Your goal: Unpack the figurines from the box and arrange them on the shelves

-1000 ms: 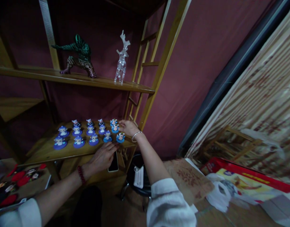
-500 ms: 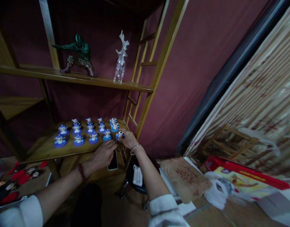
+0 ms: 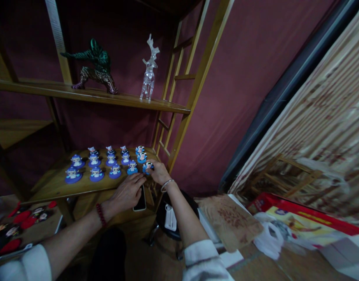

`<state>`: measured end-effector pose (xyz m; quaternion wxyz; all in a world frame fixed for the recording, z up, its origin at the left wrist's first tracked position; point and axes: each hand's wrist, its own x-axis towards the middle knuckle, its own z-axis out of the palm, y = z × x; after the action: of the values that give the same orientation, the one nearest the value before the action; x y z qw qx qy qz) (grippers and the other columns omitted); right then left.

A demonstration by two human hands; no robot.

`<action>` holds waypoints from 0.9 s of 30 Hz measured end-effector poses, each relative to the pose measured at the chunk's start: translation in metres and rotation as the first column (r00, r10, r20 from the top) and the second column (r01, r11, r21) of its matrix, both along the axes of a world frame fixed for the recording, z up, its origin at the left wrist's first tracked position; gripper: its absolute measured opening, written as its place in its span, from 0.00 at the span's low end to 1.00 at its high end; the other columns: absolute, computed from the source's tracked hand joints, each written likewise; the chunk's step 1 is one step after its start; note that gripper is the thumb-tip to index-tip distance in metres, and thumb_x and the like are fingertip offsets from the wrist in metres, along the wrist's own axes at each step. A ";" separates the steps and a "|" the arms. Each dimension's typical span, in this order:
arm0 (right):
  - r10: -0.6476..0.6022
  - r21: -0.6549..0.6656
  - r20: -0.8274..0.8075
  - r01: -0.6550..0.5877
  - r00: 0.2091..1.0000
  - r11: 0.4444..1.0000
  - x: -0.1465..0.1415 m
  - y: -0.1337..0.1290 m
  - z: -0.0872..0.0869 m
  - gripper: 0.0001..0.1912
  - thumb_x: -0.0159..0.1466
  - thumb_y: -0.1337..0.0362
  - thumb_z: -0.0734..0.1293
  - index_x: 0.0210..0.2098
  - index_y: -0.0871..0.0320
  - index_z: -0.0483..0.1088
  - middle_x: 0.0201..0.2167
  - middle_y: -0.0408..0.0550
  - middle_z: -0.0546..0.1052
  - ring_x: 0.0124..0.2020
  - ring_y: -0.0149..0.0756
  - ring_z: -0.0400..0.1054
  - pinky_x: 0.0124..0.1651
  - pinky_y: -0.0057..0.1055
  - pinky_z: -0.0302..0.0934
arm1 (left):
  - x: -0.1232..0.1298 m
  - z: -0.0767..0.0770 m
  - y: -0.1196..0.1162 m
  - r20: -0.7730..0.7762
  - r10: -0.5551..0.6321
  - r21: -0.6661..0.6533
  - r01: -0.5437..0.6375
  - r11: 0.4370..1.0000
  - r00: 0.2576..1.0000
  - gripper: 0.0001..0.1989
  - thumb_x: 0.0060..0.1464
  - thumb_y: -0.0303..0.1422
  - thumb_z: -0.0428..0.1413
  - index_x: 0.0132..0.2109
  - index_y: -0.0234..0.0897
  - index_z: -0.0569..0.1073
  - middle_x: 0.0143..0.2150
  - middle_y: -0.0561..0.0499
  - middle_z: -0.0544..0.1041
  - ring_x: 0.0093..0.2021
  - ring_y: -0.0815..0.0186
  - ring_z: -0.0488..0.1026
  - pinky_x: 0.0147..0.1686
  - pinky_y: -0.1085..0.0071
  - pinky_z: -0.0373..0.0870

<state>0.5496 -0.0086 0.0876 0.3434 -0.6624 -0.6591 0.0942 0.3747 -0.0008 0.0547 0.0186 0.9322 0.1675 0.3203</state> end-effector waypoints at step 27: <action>0.092 0.173 -0.351 -0.032 0.932 0.984 0.009 0.003 -0.030 0.25 0.51 0.66 0.67 0.49 0.57 0.65 0.41 0.46 0.74 0.42 0.33 0.69 0.50 0.34 0.63 | -0.001 -0.001 -0.002 -0.006 -0.015 -0.056 0.015 0.998 1.000 0.21 0.47 0.21 0.47 0.50 0.32 0.64 0.53 0.41 0.67 0.57 0.58 0.58 0.56 0.57 0.59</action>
<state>0.5583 -0.0054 0.0578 0.5080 -0.5823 -0.6118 0.1692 0.3737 -0.0024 0.0533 0.0463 0.9336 0.1695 0.3122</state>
